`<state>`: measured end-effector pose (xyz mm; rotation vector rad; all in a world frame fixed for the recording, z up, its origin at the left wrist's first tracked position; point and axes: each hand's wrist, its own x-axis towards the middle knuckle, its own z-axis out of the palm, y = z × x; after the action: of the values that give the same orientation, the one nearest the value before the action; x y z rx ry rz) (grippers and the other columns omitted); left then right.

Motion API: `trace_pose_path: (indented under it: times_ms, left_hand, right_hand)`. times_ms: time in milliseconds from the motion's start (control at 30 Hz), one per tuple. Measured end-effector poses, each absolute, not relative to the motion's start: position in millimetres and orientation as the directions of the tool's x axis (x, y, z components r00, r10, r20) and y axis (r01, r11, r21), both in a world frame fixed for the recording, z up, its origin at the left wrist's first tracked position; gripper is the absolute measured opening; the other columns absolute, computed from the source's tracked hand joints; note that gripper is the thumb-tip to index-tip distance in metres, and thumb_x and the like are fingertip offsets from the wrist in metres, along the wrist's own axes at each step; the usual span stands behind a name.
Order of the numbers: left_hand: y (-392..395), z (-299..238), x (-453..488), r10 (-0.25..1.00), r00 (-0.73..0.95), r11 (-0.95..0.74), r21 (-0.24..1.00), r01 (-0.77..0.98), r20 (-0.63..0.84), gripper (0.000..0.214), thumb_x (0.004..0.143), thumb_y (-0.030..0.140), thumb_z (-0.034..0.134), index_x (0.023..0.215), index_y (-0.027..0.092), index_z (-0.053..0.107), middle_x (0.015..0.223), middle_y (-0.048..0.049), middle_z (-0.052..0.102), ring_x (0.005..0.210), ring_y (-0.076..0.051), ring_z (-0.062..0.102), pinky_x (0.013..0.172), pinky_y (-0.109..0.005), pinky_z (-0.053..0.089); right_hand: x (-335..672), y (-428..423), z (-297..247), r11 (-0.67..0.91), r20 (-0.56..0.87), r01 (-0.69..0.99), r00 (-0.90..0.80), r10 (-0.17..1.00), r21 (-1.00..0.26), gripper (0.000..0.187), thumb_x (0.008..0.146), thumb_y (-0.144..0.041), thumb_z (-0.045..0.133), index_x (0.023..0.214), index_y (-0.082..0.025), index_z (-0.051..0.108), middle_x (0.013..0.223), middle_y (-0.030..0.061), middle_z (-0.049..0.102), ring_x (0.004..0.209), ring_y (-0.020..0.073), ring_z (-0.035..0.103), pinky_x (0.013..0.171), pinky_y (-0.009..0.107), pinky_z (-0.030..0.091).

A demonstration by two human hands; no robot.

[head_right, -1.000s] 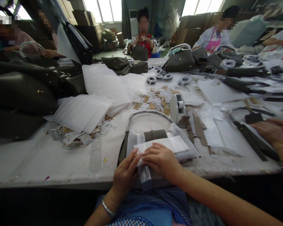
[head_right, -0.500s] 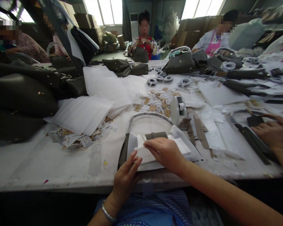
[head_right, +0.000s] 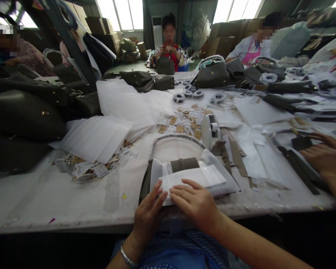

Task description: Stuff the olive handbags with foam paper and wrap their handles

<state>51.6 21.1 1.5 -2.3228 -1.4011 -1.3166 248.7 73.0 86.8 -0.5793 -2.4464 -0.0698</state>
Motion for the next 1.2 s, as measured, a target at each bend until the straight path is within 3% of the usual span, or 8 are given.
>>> trace_pose_path:
  times_ms: [367,567,1033,1200]
  left_hand:
    - [17.8,7.7,51.1,0.692,0.245,-0.569,0.305,0.763,0.680,0.046,0.097,0.012,0.054,0.142,0.023,0.051,0.142,-0.0048,0.057,0.118,-0.017,0.060,0.100,-0.029,0.052]
    - [18.2,11.2,49.8,0.650,0.293,-0.598,0.235,0.766,0.701,0.042,0.097,0.014,0.054,0.138,0.021,0.054,0.136,-0.0011,0.062,0.117,-0.018,0.061,0.098,-0.029,0.054]
    - [13.2,6.5,47.7,0.607,0.345,-0.639,0.181,0.748,0.716,0.035,0.099,0.012,0.047,0.132,0.014,0.059,0.128,-0.0072,0.067,0.131,-0.022,0.053,0.104,-0.036,0.052]
    - [11.0,7.3,46.2,0.623,0.398,-0.647,0.157,0.747,0.673,0.037,0.100,0.010,0.044,0.135,0.013,0.056,0.134,-0.0083,0.063,0.135,-0.024,0.049,0.107,-0.040,0.051]
  right_hand:
    - [252.9,55.0,88.0,0.919,0.591,0.389,-0.728,0.348,-0.062,0.025,0.098,-0.008,0.046,0.105,-0.013,0.070,0.106,0.0080,0.077,0.101,0.0158,0.071,0.106,0.037,0.050]
    - [254.6,48.0,84.9,0.919,0.569,0.389,-0.743,0.352,-0.061,0.026,0.099,-0.008,0.045,0.104,-0.013,0.071,0.106,0.0085,0.076,0.104,0.0156,0.071,0.106,0.036,0.050]
    - [267.5,49.8,62.3,0.927,0.560,0.366,-0.752,0.348,-0.085,0.024,0.099,-0.011,0.049,0.115,-0.013,0.068,0.114,0.0083,0.074,0.107,0.0182,0.068,0.100,0.039,0.053]
    - [267.2,56.3,71.8,0.905,0.499,0.352,-0.755,0.425,-0.239,0.016,0.097,-0.018,0.056,0.107,-0.016,0.068,0.105,0.0058,0.076,0.094,0.0160,0.070,0.094,0.036,0.054]
